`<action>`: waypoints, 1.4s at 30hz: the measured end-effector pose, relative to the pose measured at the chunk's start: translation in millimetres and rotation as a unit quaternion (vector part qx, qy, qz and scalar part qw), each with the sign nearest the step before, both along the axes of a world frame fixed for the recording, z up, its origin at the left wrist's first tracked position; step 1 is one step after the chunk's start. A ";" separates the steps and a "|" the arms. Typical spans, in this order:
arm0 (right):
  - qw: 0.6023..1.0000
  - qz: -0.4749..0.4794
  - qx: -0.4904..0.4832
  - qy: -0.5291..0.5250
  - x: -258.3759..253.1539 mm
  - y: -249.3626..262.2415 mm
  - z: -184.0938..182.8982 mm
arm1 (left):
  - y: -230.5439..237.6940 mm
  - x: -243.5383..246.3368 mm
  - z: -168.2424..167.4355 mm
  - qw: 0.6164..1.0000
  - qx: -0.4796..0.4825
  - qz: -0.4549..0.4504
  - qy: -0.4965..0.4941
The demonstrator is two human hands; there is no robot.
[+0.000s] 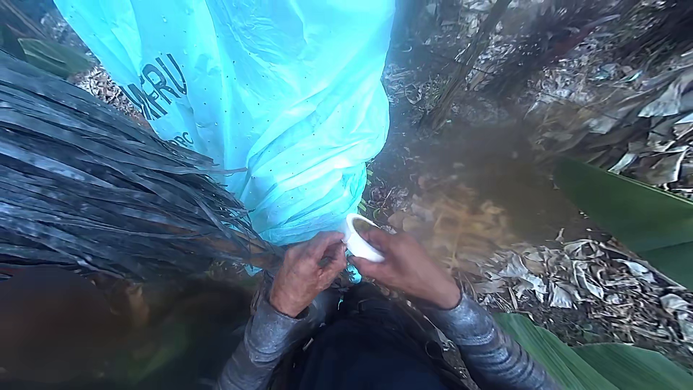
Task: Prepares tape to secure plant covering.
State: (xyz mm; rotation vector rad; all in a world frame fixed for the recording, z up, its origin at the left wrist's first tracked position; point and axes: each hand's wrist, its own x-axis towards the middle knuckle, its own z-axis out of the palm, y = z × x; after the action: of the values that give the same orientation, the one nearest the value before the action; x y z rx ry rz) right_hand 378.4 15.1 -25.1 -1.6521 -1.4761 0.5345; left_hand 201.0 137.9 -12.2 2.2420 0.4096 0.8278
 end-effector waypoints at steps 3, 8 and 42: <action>0.999 -0.010 0.024 -0.039 -1.7 2.7 5.0 | -4.5 3.6 0.0 0.983 0.171 0.061 0.009; 0.997 0.023 0.041 -0.058 4.9 2.3 7.1 | -0.5 7.7 5.3 0.974 0.201 0.096 0.038; 0.871 0.191 0.377 -0.251 88.1 97.3 230.3 | 50.6 23.8 233.9 0.984 0.003 0.002 -0.178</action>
State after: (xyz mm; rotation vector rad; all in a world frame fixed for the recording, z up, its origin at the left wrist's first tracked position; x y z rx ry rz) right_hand 466.4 112.4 205.2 -0.8934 -2.0596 -0.3044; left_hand 224.8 188.5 221.7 2.0405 0.2420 1.2061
